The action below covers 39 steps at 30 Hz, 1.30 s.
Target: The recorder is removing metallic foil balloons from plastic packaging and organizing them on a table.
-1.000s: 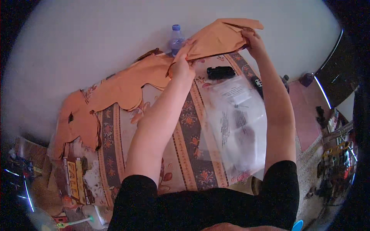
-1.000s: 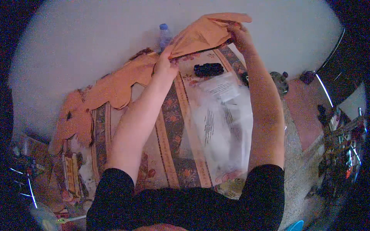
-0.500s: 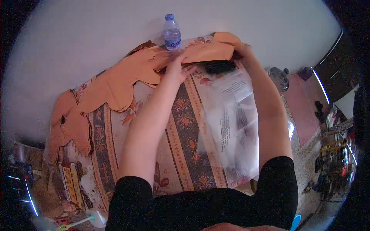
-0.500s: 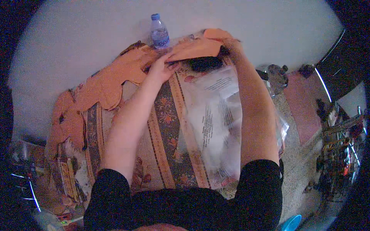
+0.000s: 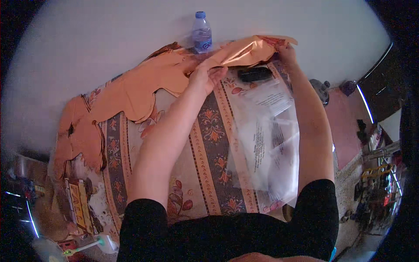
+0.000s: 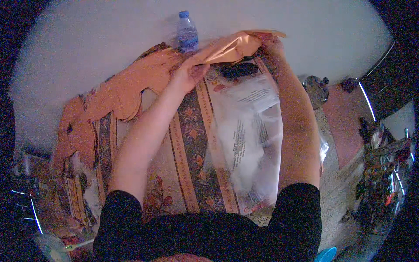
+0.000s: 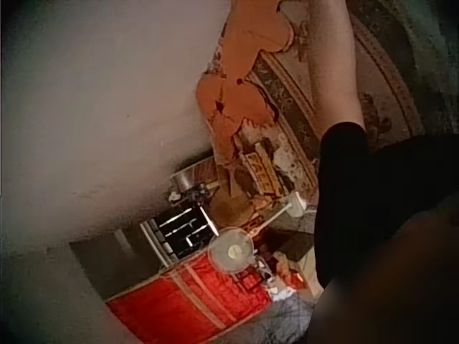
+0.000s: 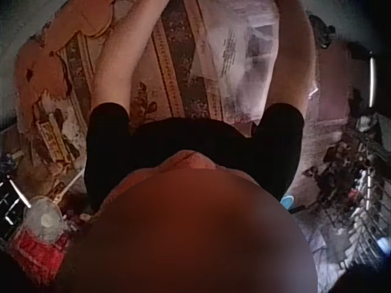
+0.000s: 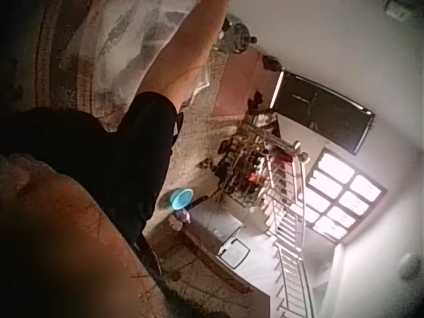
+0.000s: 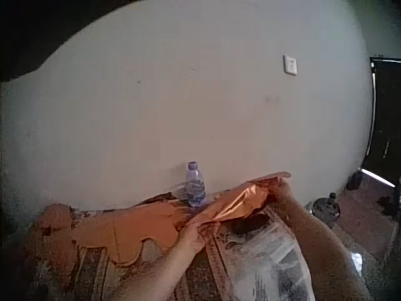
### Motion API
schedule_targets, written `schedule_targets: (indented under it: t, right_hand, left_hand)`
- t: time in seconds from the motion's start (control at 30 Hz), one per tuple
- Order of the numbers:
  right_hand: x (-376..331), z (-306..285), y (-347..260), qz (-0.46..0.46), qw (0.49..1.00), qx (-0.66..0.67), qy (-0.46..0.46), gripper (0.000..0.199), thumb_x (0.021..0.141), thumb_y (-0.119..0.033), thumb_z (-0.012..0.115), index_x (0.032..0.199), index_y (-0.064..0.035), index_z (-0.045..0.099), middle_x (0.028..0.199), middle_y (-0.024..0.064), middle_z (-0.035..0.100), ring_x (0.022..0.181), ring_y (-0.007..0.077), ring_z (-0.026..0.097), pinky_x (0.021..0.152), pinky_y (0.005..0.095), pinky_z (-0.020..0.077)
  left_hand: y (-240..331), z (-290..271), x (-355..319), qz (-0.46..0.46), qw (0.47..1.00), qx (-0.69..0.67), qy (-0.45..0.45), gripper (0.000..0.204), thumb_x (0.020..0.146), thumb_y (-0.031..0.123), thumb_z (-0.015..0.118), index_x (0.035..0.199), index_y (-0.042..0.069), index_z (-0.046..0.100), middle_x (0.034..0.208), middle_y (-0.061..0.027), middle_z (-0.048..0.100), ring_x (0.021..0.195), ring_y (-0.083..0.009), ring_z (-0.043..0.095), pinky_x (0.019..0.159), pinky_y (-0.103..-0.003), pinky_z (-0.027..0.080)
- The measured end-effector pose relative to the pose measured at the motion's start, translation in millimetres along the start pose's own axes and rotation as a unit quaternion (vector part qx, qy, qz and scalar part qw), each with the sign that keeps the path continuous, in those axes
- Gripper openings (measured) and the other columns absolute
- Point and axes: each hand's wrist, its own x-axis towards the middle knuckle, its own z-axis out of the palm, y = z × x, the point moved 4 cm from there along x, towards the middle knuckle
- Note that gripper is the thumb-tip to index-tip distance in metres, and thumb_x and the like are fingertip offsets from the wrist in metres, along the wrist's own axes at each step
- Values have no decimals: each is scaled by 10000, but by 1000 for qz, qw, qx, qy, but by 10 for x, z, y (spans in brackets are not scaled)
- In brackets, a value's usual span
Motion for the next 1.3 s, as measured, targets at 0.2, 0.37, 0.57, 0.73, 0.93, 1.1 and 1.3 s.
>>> schedule_targets:
  t: [0.2,0.37,0.57,0.73,0.93,1.1,1.3]
  right_hand:
    - [429,-1143,664,76,980,-181,28,224,811,-192,633,998,-77,592,835,66,631,664,177,623,606,307,534]
    - [278,-498,596,166,983,-40,-68,242,815,-235,629,992,-75,589,843,73,635,671,189,622,559,325,523]
    - [325,-856,406,11,941,-292,-172,307,816,-301,627,972,-41,579,836,84,630,721,211,615,613,336,512]
    - [47,-682,-76,15,848,-529,26,348,791,-287,666,954,11,587,817,81,626,712,202,613,651,339,511]
    - [-862,170,-363,-286,805,-475,-210,240,737,-232,695,844,-23,645,846,97,627,756,225,616,681,372,486]
    - [-1196,431,-166,-352,618,-650,-269,110,685,-117,622,765,-44,638,803,126,595,835,328,573,765,438,452]
    - [-1271,651,-291,-281,500,-766,-290,65,718,-110,565,700,-70,612,800,110,600,829,304,592,753,438,462]
  left_hand:
    - [-339,320,135,-65,993,-42,88,343,937,230,457,1135,-50,454,949,-237,602,709,-292,651,572,-318,560]
    - [-15,22,-178,-82,993,25,80,420,950,313,432,1152,-56,433,1016,-264,580,848,-334,636,678,-360,548]
    - [11,215,-406,-159,985,59,2,425,946,331,439,1165,-33,445,1064,-242,570,925,-328,617,794,-377,524]
    - [302,332,-1142,-187,973,133,-37,398,944,288,462,1193,-23,450,1087,-197,583,929,-302,620,808,-368,522]
    - [598,282,-2221,-188,910,362,-80,374,930,167,496,1257,-10,450,1106,-154,597,967,-236,623,854,-359,503]
    - [785,158,-2937,-43,795,595,-107,329,895,64,530,1215,-3,503,1096,-109,607,998,-186,603,872,-328,478]
    - [901,-306,-3354,109,802,585,55,245,867,47,545,1106,6,576,1082,-113,617,1014,-204,592,880,-336,464]
